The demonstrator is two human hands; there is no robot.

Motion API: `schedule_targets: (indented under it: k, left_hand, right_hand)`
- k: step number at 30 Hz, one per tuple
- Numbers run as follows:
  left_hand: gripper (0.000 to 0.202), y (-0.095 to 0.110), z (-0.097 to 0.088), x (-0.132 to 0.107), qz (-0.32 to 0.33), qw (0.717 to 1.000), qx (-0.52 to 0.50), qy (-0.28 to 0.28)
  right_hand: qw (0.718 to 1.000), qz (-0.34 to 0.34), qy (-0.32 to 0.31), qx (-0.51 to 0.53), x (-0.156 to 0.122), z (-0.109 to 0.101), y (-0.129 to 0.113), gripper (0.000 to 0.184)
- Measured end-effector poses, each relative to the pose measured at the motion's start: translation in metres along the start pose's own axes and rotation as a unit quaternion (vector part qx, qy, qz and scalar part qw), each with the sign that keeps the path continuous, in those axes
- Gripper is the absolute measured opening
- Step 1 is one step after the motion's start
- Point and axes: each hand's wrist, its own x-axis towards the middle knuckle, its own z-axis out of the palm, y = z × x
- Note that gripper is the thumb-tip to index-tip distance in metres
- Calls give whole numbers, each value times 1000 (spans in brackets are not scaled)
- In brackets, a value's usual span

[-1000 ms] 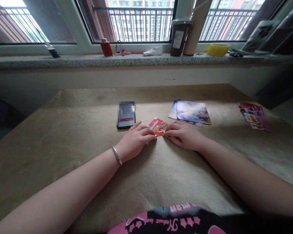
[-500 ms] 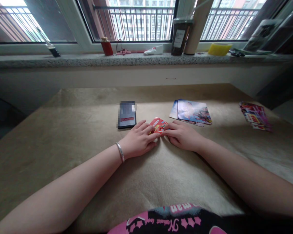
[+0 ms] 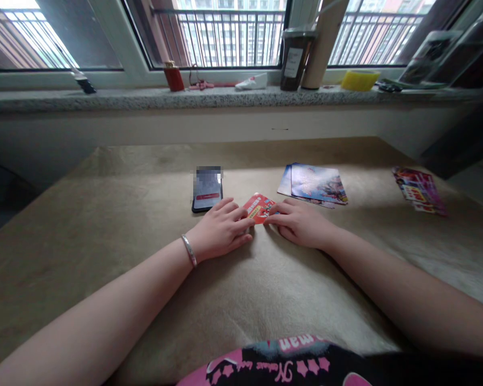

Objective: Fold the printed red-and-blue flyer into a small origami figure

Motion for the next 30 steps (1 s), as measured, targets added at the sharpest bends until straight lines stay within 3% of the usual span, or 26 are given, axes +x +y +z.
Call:
schedule_targets:
  k: [30]
  left_hand:
    - [20, -28, -28, -25, 6, 999, -50, -1]
  right_hand:
    - [1000, -3, -6, 12, 1, -3, 0, 33]
